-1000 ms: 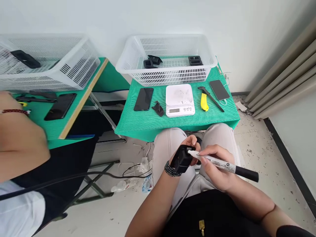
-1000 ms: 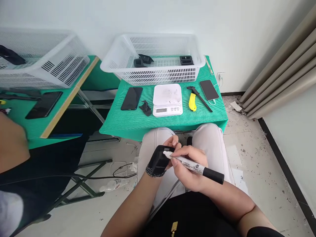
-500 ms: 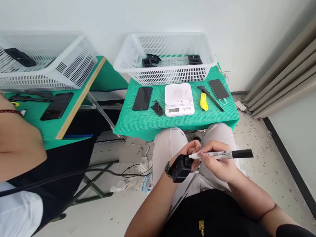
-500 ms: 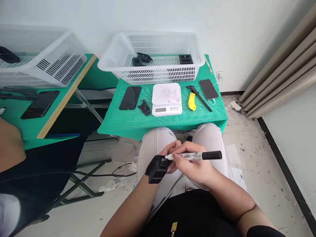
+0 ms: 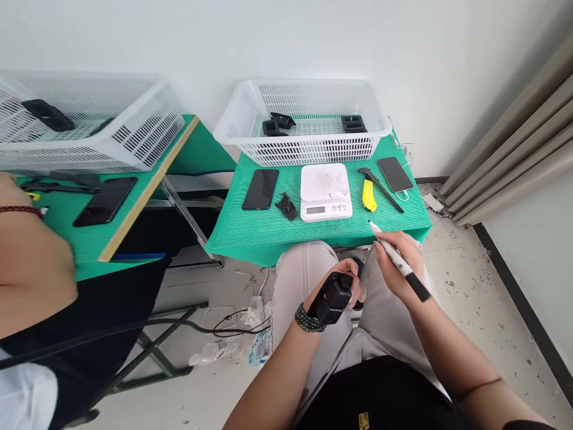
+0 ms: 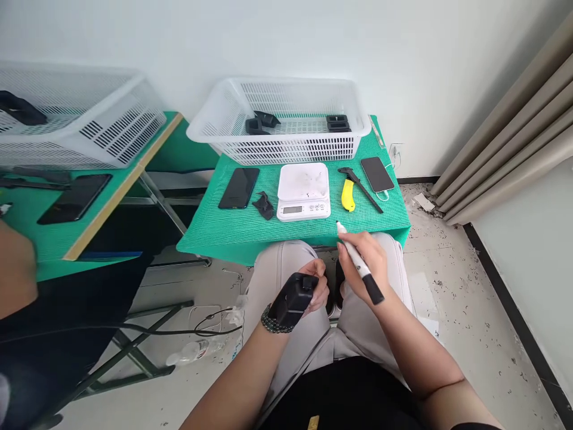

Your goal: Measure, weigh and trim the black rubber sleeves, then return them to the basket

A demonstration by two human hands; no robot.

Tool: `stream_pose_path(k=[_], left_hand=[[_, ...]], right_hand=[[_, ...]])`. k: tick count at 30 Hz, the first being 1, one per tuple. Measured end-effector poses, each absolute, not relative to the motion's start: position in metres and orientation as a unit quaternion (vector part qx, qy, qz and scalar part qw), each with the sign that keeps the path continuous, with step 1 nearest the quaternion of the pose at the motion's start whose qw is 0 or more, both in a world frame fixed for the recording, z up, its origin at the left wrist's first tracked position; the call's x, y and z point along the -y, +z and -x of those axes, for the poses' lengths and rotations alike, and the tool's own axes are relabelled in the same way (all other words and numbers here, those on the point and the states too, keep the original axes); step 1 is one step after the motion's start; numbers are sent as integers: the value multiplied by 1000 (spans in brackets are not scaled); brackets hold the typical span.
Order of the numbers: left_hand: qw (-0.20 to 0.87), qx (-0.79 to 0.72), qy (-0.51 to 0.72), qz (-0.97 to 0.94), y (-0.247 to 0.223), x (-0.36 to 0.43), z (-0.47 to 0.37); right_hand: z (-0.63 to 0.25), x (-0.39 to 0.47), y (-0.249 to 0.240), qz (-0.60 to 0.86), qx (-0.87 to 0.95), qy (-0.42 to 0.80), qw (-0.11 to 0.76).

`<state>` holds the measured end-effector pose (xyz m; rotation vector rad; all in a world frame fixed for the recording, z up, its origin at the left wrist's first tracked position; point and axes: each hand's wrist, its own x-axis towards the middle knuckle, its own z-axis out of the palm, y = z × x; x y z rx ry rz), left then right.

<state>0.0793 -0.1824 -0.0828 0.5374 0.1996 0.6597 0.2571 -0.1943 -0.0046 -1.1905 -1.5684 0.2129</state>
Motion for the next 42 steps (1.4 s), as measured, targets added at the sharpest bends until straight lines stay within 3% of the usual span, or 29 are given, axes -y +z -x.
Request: stream_pose_path(k=[3,8,12,18,22,26,29,31,36,42], left_hand=[[895,-127,347,-248,-82,179,-68],[867,-160,410,-235,-84,174,-49],[849,-191,442,-218,-85,172,-39],[836,-252,455,-178,-89,169,-32],[812,-294,471,-181,-83,170,-30],[749,-348,511,-237,-71,176,-37],[667,-402,538,-322,-61,179,-48],[614,-441,525,-391,-53,180,-56],[564,-479,459,-492,-33,181,-70],[577,-439,430,-539,-21,177,-67]], right_hand=[[-266,154,-15,520,730,65,440],[-277,78,-20,581,793,31,183],[-276,49,-16,594,796,9,117],[-271,61,-29,594,777,-4,211],[-258,104,-52,551,734,28,396],[-228,169,-70,492,635,219,554],[-209,207,-73,430,602,417,528],[-204,218,-71,406,581,479,518],[-216,214,-64,419,527,510,536],[-225,217,-61,397,401,606,560]])
